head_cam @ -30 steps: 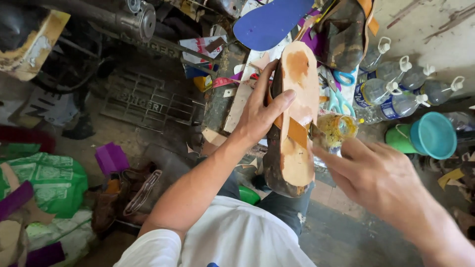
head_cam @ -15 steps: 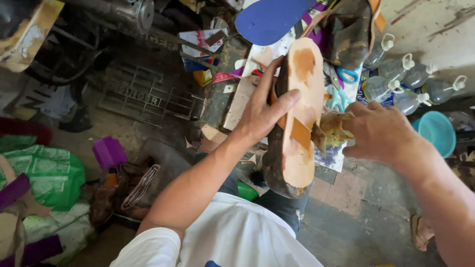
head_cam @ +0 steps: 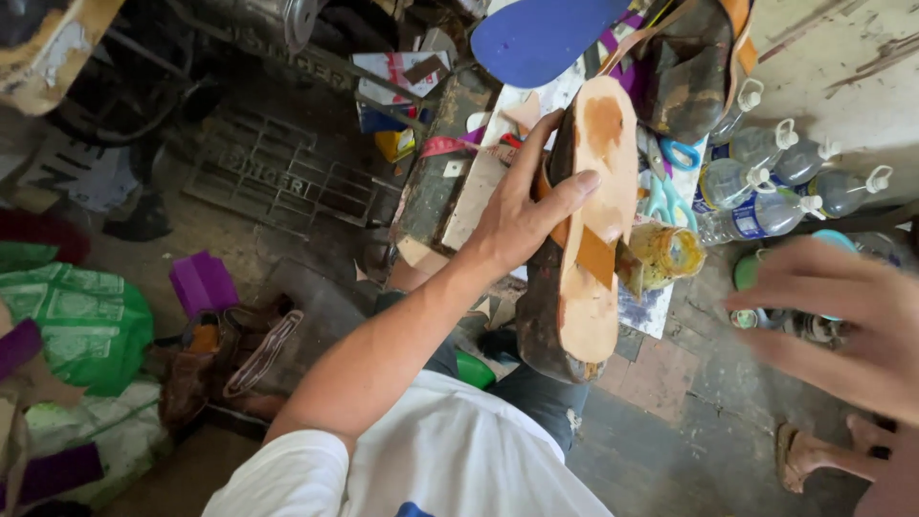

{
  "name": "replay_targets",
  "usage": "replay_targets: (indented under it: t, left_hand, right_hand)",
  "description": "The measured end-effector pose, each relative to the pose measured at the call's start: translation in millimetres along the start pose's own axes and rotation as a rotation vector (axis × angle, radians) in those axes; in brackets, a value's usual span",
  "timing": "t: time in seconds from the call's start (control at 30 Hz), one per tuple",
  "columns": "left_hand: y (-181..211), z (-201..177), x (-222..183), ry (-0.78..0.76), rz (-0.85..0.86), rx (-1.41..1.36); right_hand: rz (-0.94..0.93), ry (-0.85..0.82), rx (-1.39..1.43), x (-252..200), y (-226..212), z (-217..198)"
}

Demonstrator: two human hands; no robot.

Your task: Applying adhesive to the sole and straps of a sandal using a small applicator tool on a workbench.

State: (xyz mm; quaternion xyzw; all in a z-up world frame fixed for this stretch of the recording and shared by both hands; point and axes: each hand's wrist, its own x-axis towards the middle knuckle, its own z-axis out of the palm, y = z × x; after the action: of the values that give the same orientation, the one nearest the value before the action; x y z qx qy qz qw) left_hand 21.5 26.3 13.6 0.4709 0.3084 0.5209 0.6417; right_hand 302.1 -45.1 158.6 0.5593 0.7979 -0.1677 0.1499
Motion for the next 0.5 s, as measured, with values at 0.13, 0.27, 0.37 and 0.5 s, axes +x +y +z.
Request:
replay_targets:
  t: [0.13, 0.27, 0.37, 0.5]
  left_hand:
    - [-3.4, -0.7, 1.3, -0.019, 0.033, -0.025]
    - [-3.8, -0.4, 3.3, 0.001, 0.053, 0.012]
    - [-4.2, -0.7, 3.0, 0.007, 0.038, 0.040]
    - [-2.5, 0.3, 2.8, -0.001, 0.025, 0.036]
  right_hand:
    - [-0.512, 0.449, -0.100, -21.6, -26.2, 18.9]
    - [-0.485, 0.552, -0.300, 6.0, -18.0, 74.6]
    - [-0.427, 0.542, -0.410, 8.9, -6.2, 91.1]
    - [-0.405, 0.562, -0.431, 9.6, -5.5, 84.3]
